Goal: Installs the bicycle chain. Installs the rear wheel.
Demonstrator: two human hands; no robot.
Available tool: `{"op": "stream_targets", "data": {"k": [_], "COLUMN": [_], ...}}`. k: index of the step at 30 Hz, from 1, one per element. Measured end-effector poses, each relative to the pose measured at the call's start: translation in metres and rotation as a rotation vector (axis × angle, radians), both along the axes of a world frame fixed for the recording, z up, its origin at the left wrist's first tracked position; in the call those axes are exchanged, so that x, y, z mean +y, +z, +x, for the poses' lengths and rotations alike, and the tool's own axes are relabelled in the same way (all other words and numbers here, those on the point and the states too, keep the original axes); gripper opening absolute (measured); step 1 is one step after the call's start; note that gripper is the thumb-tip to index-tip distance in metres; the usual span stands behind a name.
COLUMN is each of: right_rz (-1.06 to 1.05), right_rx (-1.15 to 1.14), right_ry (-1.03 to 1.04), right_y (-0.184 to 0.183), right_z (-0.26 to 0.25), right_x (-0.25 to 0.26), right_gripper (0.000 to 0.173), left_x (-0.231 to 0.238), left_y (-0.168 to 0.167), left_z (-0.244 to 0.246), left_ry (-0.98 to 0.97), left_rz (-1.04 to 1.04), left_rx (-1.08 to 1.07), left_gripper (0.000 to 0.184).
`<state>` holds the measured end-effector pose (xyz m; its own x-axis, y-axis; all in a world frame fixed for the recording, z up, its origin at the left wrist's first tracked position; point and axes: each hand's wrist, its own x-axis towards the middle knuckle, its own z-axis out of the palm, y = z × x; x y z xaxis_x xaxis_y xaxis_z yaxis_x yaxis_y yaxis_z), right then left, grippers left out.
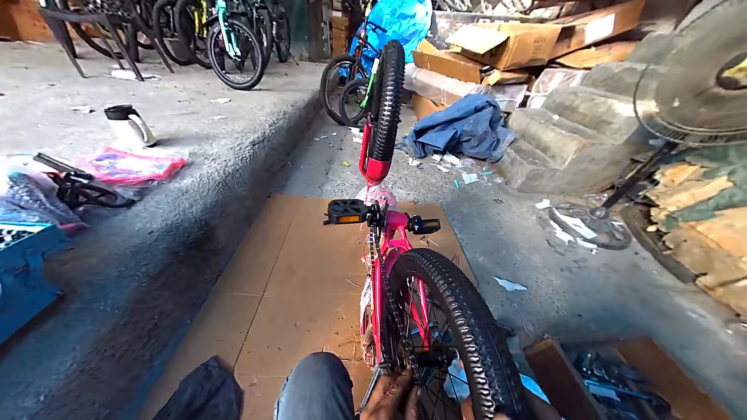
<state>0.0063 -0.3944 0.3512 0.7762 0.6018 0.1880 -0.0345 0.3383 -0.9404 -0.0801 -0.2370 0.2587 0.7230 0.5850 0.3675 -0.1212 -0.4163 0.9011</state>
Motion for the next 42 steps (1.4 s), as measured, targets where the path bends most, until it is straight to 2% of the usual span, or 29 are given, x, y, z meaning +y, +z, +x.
{"op": "stream_targets", "data": {"k": [3, 8, 13, 20, 36, 42], "right_rz": [-0.028, -0.031, -0.034, -0.105, -0.100, -0.107], "right_rx": [0.002, -0.032, -0.054, -0.112, -0.111, -0.113], "right_ry": [-0.047, 0.010, 0.032, 0.018, 0.037, 0.036], "right_y": [0.013, 0.005, 0.006, 0.002, -0.003, -0.003], "right_z": [-0.006, -0.002, -0.003, -0.006, -0.003, -0.004], "right_x": [0.007, 0.003, 0.003, 0.001, 0.001, 0.002], "right_gripper": [0.047, 0.046, 0.042, 0.049, 0.051, 0.049], "left_x": [-0.002, -0.006, -0.008, -0.008, -0.004, -0.006], "left_y": [-0.003, -0.004, -0.004, -0.008, -0.017, -0.011], "left_z": [-0.003, -0.005, -0.003, -0.007, -0.009, -0.007], "left_ry": [0.022, 0.017, 0.026, 0.048, 0.009, -0.010], "left_rz": [-0.021, -0.135, -0.226, -0.187, -0.233, -0.277], "left_rx": [-0.010, -0.014, -0.047, -0.033, -0.102, -0.091], "left_gripper": [0.025, 0.016, 0.014, 0.018, 0.014, 0.013]}}
